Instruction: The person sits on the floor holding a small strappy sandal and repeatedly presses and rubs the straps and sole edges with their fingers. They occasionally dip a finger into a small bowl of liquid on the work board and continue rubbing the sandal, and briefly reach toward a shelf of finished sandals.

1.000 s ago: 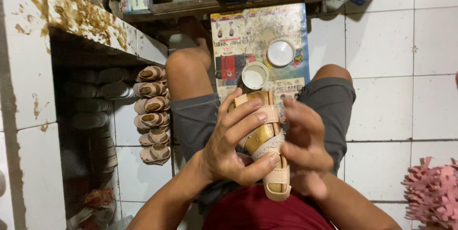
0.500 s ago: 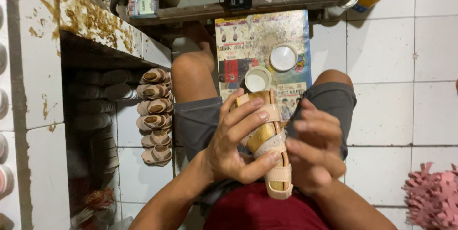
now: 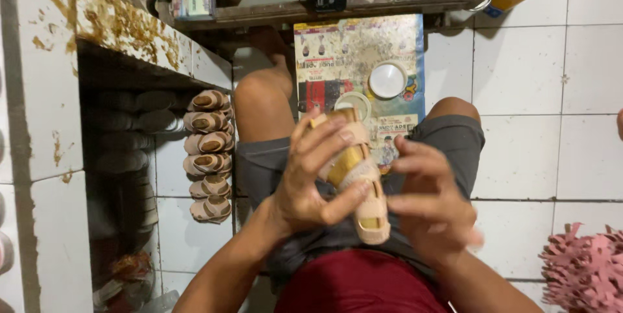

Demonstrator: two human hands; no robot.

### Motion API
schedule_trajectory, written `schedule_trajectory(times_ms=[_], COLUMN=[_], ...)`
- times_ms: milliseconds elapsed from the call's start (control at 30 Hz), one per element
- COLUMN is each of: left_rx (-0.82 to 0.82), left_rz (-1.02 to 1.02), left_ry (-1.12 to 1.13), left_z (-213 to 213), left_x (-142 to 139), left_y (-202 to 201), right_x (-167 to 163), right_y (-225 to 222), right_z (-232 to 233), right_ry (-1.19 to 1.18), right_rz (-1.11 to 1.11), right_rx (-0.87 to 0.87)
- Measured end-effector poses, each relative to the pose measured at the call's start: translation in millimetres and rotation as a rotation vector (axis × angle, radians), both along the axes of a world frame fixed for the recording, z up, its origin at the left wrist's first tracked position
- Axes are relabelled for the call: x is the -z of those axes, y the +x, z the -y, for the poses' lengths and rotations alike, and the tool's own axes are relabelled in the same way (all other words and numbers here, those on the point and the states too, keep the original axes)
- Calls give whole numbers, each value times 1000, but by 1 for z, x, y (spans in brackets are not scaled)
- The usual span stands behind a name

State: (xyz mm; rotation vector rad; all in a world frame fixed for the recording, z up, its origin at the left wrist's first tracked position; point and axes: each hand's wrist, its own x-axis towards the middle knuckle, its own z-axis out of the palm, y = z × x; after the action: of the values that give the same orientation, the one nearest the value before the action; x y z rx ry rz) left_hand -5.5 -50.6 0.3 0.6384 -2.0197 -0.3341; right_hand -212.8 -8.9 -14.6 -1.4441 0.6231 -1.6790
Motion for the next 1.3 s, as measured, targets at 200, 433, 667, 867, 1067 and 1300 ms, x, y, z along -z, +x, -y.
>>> schedule_trajectory(times_ms=[200,433,667,867,1067,1300], left_rx=[-109,-238,-194,-166,-136,-120], left_rz=[21,-27,-105,-1,7,-4], left_ry=[100,92,140,53,81,138], left_z=[2,-5,3,10,6,2], left_x=[26,49,47,32,18,-1], left_y=[25,34,43,29,9,-6], right_x=[87,160,114,31,17,34], right_y=[-19,-8,-21,19,51,19], right_z=[81,128,106,18,6,2], right_ry=[318,-96,42,225,68,123], right_rz=[-1004,-1461,-1166,-354,1,-197], right_rx=[6,50,-7,100,78,76])
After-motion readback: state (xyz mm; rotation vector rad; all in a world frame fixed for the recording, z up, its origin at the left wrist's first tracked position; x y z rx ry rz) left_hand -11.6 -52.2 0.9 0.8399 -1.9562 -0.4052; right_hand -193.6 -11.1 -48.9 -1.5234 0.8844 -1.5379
